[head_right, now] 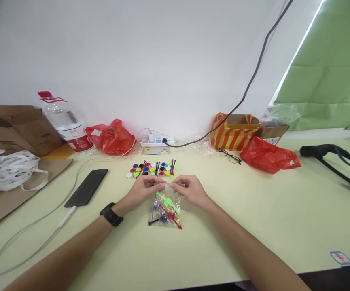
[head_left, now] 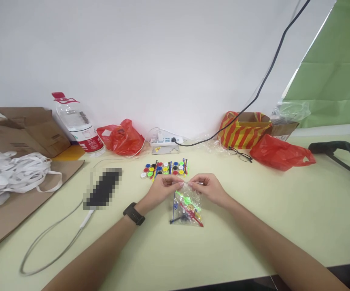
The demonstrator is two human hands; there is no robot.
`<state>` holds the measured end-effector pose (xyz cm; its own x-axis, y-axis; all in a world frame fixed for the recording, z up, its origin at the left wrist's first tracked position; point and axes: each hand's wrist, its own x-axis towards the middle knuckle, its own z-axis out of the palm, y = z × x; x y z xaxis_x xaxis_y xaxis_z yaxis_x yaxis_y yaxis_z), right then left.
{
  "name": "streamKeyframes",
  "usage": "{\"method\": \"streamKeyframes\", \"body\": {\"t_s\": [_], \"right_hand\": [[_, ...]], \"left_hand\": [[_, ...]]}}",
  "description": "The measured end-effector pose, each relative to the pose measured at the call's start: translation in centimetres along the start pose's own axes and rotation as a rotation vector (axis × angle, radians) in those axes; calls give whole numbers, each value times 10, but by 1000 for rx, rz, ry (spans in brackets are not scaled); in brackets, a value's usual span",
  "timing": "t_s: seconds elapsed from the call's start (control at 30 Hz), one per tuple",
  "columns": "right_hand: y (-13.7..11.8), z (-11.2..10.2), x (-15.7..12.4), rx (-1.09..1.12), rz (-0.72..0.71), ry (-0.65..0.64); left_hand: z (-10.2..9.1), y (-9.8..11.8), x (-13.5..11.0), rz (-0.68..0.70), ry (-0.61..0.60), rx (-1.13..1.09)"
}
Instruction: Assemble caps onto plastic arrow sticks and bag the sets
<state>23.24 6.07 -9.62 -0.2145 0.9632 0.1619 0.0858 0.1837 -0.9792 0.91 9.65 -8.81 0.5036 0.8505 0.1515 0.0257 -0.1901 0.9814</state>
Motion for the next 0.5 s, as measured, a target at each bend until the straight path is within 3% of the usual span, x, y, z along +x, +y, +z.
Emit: {"method": "streamKeyframes", "body": {"t_s": [0.27, 0.5], "right_hand": [[10, -12, 3, 173, 51, 62], [16, -13, 5, 212, 31, 58]], "left_hand": [[-12, -6, 5, -64, 112, -105], [-14, -10, 5, -81, 116, -178]]}}
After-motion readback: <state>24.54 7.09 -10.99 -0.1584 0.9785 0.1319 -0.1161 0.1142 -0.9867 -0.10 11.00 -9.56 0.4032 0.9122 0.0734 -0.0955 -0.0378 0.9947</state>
